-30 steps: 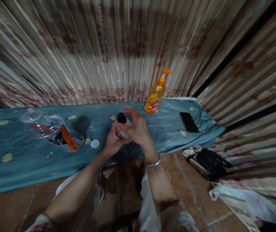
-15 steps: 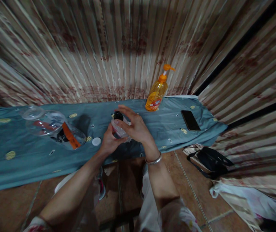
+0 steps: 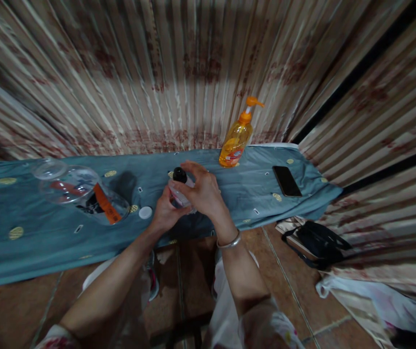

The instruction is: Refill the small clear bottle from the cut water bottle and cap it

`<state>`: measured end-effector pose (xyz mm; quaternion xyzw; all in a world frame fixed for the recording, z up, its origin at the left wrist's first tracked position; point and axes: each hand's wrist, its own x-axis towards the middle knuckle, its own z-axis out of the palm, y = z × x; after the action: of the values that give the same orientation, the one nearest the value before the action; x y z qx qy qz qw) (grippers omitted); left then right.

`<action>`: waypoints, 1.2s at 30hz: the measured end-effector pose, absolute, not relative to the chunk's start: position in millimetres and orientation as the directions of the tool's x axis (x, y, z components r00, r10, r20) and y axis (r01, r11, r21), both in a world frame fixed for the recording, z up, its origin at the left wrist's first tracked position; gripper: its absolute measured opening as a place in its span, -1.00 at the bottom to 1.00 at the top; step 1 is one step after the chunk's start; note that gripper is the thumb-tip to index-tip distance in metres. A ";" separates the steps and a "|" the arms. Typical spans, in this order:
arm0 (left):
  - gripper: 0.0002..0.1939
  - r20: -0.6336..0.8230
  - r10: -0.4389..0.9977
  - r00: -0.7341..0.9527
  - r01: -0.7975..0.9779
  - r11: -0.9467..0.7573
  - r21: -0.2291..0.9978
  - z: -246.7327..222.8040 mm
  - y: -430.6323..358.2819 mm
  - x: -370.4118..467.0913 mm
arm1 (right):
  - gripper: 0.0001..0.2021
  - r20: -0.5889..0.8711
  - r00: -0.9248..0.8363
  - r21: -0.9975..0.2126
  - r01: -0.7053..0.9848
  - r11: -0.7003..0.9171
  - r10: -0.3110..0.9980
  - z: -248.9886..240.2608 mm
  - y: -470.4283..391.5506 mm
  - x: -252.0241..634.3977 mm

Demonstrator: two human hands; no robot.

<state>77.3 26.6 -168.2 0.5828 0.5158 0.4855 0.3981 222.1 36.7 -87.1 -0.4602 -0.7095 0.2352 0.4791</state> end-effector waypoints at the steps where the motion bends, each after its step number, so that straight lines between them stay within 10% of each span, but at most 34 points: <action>1: -0.23 0.151 0.989 -0.006 0.215 -0.146 0.966 -168.5 26.6 77.4 | -0.58 0.474 -0.059 -0.765 0.466 0.444 0.879 -87.4 36.3 220.7; 16: -0.19 0.091 0.995 -0.036 0.191 -0.082 0.978 -169.9 26.5 73.1 | -0.47 0.434 -0.054 -0.832 0.359 0.423 0.899 -117.2 54.4 225.7; 24: -0.28 0.051 0.996 -0.070 0.093 -0.044 0.995 -171.7 29.9 60.2 | -0.60 0.069 -0.042 -0.540 0.839 0.073 0.997 -184.2 68.5 248.5; 36: -0.31 0.079 0.994 -0.077 0.091 -0.072 0.993 -172.2 34.5 60.5 | -0.78 0.157 0.054 -0.887 0.446 0.117 0.986 -148.8 57.6 240.0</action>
<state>60.5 34.5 -172.2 0.5196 0.5219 0.5157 0.4379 240.0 57.6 -148.8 -0.5854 -0.6118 0.3143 0.4293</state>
